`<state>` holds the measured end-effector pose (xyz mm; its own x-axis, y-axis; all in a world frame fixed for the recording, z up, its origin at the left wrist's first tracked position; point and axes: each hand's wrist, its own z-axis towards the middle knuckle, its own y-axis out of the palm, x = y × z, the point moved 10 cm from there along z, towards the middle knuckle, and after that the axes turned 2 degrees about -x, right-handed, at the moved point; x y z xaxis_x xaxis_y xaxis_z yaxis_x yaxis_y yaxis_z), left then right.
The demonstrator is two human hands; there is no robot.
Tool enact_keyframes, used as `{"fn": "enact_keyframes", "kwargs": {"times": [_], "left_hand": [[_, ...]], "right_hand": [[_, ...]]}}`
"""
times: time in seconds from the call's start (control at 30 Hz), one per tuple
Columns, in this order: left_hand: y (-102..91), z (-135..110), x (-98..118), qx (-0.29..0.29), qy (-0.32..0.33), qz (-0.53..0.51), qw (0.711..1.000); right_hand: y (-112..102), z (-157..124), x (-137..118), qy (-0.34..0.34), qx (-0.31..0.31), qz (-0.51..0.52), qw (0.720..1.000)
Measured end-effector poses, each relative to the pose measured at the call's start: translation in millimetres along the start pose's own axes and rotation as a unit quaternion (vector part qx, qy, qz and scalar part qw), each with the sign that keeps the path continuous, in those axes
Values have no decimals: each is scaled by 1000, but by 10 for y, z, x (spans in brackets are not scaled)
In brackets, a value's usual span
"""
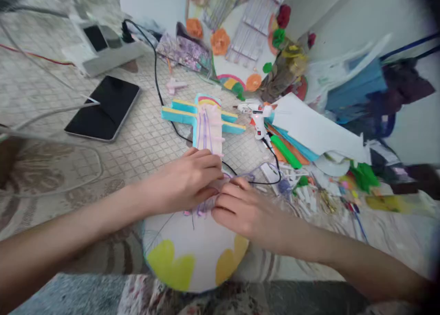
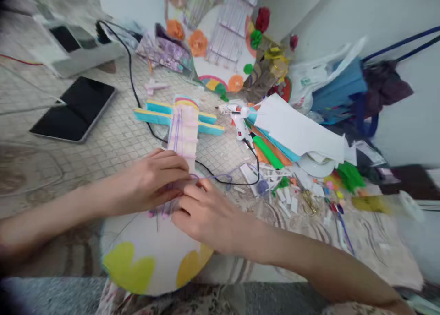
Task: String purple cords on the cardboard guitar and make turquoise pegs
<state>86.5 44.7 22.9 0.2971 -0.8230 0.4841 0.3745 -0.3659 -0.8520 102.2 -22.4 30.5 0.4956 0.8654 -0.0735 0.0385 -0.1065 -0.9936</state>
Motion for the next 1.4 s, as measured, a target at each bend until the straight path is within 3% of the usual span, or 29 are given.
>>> {"fn": "enact_keyframes", "kwargs": {"times": [0.63, 1.4], "left_hand": [[-34, -11, 36, 22, 10, -2, 1000], [-40, -15, 42, 31, 19, 2, 999]], "right_hand": [[68, 20, 38, 40, -12, 29, 999], [72, 70, -38, 7, -7, -37, 999]]}}
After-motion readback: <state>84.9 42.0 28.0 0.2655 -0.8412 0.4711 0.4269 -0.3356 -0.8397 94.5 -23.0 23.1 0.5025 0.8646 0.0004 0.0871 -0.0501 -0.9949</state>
